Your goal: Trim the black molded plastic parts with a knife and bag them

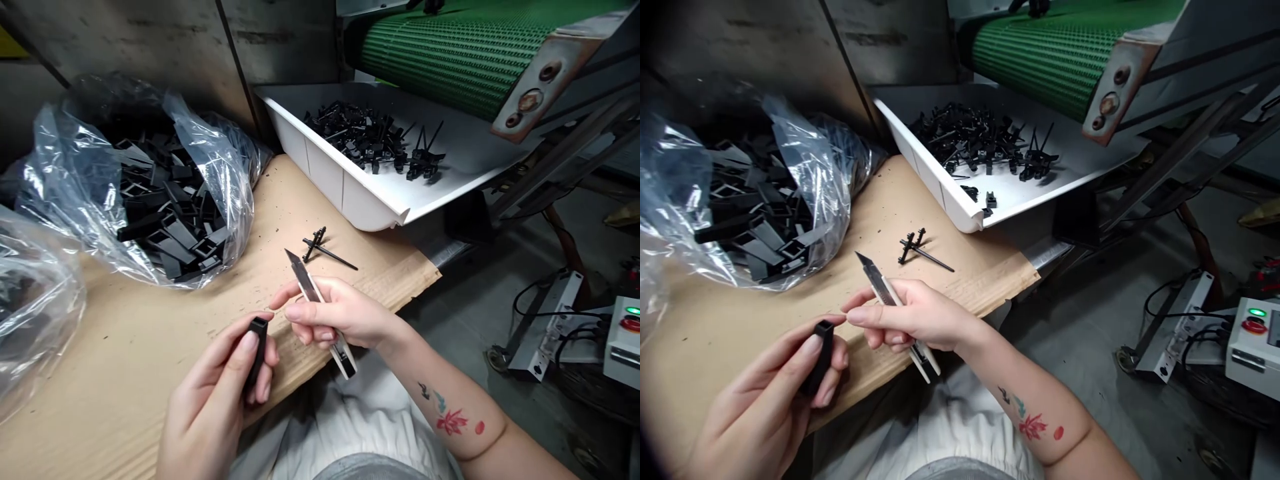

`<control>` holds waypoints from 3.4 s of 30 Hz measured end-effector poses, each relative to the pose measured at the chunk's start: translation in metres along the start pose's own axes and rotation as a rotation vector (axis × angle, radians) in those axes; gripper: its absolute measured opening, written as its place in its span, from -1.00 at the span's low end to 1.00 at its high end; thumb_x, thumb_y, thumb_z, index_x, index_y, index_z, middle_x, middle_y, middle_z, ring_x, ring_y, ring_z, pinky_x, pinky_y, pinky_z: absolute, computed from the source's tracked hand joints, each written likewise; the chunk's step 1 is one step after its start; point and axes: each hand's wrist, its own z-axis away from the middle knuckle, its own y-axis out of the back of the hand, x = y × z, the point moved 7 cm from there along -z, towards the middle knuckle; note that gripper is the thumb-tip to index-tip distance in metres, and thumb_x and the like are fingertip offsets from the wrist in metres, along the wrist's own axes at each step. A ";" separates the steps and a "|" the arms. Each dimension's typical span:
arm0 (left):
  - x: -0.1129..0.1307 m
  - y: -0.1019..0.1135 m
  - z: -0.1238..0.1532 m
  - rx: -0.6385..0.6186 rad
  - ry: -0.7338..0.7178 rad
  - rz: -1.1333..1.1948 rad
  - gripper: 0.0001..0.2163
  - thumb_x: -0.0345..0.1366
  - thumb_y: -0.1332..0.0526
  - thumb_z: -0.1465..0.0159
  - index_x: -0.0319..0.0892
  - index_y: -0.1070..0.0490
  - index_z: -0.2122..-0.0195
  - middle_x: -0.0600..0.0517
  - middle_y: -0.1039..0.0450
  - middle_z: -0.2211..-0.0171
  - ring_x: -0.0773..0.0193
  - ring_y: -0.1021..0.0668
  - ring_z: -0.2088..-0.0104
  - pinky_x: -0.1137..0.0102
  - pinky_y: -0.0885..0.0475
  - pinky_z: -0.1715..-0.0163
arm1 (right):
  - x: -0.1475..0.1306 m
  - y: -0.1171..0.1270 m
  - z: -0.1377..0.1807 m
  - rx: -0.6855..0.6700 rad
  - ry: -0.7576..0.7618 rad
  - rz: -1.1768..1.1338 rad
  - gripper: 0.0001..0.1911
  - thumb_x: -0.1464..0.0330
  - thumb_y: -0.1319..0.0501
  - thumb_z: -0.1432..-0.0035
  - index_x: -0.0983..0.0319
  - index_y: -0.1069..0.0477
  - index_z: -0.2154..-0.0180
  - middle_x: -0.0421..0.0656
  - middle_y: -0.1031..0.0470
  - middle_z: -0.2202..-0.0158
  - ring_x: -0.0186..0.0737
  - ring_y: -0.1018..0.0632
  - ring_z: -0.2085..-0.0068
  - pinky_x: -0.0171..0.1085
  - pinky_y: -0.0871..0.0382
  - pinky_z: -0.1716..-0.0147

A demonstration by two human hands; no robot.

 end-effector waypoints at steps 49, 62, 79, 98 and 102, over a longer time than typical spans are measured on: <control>0.004 -0.010 0.015 -0.382 0.070 -0.010 -0.75 -0.10 -0.19 -0.24 -0.16 -0.54 0.33 0.04 -0.35 0.49 0.39 -0.29 0.56 0.52 -0.17 0.61 | -0.030 -0.021 0.062 0.169 0.357 1.338 -0.78 0.55 -0.04 -0.21 0.15 -0.31 0.19 -0.21 -0.46 0.41 -0.35 -0.52 0.39 -0.43 -0.39 0.44; 0.004 -0.003 0.013 -0.233 -0.079 0.027 -0.71 -0.12 -0.13 -0.29 -0.19 -0.40 0.47 0.13 -0.20 0.58 0.40 -0.27 0.58 0.54 -0.18 0.59 | -0.016 -0.039 0.058 0.211 0.415 1.352 -0.86 0.50 -0.08 -0.20 0.20 -0.36 0.24 -0.20 -0.37 0.51 -0.29 -0.44 0.51 -0.33 -0.33 0.53; 0.021 -0.003 0.024 -0.056 -0.468 -0.360 -0.82 -0.44 -0.02 -0.33 -0.10 -0.37 0.31 0.11 -0.29 0.50 0.35 -0.36 0.49 0.50 -0.24 0.44 | -0.016 -0.037 0.056 0.331 0.459 1.384 -0.89 0.49 -0.09 -0.21 0.19 -0.34 0.24 -0.23 -0.38 0.49 -0.31 -0.46 0.48 -0.35 -0.35 0.49; 0.021 -0.002 0.024 -0.030 -0.452 -0.289 -0.80 -0.33 -0.06 -0.34 -0.13 -0.39 0.41 0.11 -0.28 0.56 0.35 -0.34 0.55 0.49 -0.25 0.47 | -0.011 -0.012 0.050 0.378 0.211 1.035 -0.81 0.43 -0.14 -0.20 0.04 -0.43 0.20 -0.29 -0.47 0.36 -0.36 -0.56 0.28 -0.52 -0.42 0.37; 0.009 -0.006 0.019 -0.196 -0.192 -0.158 -0.71 -0.14 -0.06 -0.34 -0.17 -0.37 0.46 0.12 -0.24 0.62 0.36 -0.32 0.58 0.48 -0.21 0.52 | 0.003 -0.014 0.038 0.337 -0.102 0.399 -0.75 0.22 -0.27 -0.10 -0.02 -0.46 0.12 -0.32 -0.42 0.40 -0.45 -0.49 0.38 -0.54 -0.39 0.35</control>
